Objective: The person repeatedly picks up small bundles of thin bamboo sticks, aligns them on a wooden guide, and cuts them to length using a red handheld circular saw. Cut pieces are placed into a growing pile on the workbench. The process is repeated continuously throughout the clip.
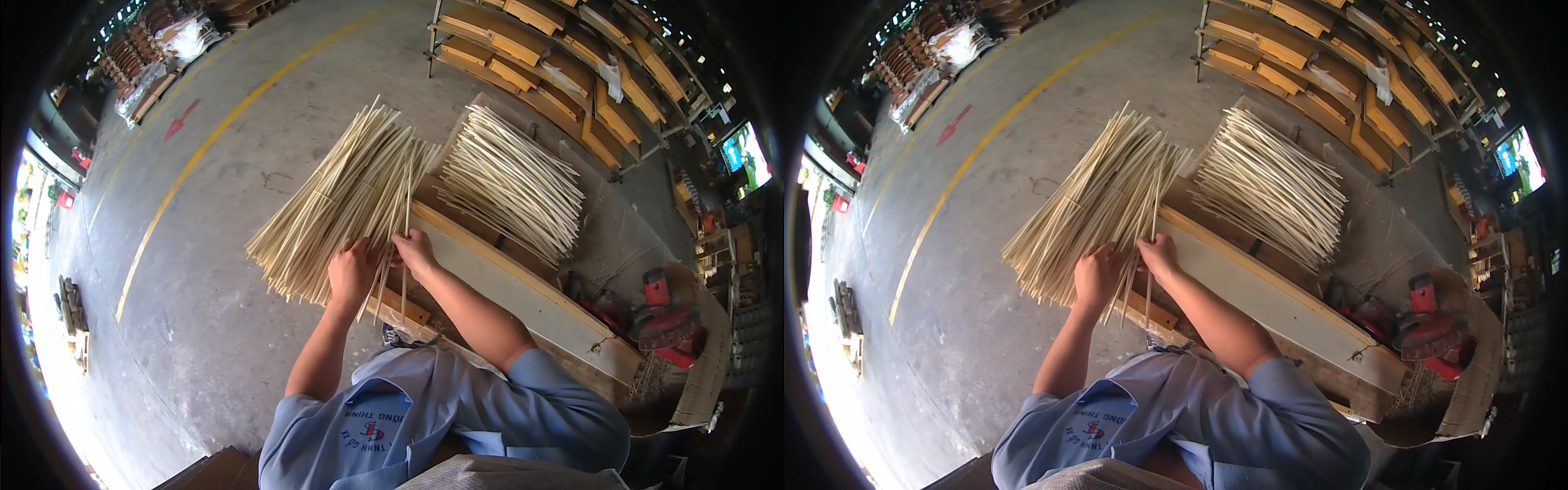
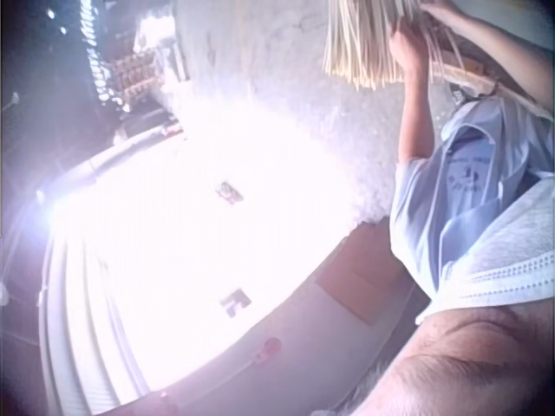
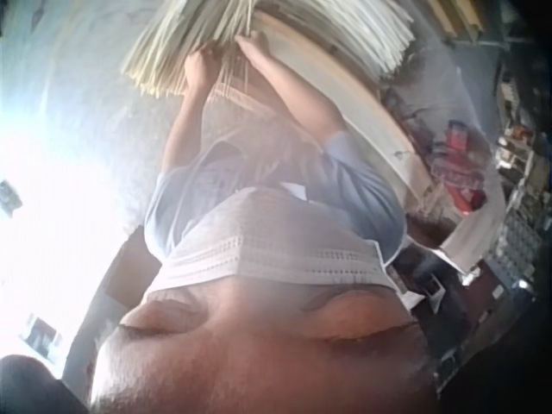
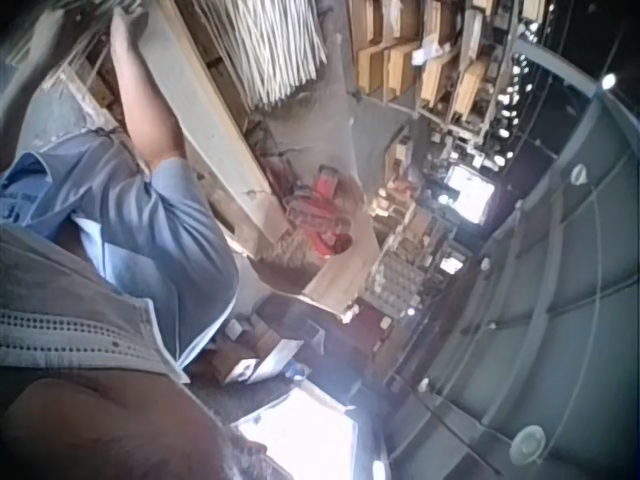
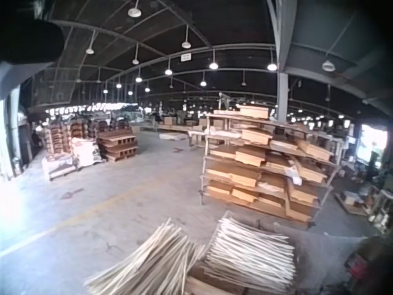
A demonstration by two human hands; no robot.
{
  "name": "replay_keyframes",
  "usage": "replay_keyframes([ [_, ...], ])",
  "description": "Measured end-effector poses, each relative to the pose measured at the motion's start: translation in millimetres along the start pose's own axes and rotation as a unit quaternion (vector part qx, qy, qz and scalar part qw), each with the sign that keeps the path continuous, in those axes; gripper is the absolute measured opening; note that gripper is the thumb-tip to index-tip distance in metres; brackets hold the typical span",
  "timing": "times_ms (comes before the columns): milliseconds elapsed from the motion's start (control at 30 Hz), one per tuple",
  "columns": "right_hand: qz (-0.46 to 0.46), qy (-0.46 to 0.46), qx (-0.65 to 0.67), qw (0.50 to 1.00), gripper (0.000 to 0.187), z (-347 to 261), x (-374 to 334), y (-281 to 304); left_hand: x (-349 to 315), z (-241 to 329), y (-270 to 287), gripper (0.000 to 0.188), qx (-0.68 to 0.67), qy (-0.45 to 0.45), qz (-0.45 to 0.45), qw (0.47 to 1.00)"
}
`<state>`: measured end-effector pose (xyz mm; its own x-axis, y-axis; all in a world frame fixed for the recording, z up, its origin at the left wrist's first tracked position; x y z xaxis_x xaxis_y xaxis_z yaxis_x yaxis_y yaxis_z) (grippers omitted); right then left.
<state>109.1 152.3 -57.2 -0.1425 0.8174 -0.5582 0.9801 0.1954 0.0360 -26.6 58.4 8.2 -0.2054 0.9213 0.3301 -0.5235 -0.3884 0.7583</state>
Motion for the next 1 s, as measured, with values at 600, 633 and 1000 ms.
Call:
replay_keyframes([
  [600,-0.162,-0.096,0.192,0.963,0.019,9.9,-7.1,22.8,-1.4,20.6,-24.8,0.015,-0.006,-0.017,-0.077,0.997],
  [633,-0.167,-0.089,0.175,0.966,0.021,8.6,-8.1,22.7,-0.4,20.0,-24.3,0.015,-0.011,-0.013,-0.087,0.996],
  [1000,-0.132,-0.077,0.164,0.975,0.015,0.0,-10.9,22.9,17.9,10.8,-21.2,0.018,0.054,-0.028,0.007,0.998],
])
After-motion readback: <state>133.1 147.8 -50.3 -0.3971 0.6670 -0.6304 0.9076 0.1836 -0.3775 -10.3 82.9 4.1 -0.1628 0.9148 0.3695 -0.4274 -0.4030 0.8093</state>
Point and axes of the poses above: each hand's wrist, its own x-axis towards the middle knuckle, its own y-axis out of the back of the hand, z = x × y, the point moved 2 cm from there along x, towards the middle knuckle, and after that the axes turned 8 degrees about -y, right-handed, at the moved point
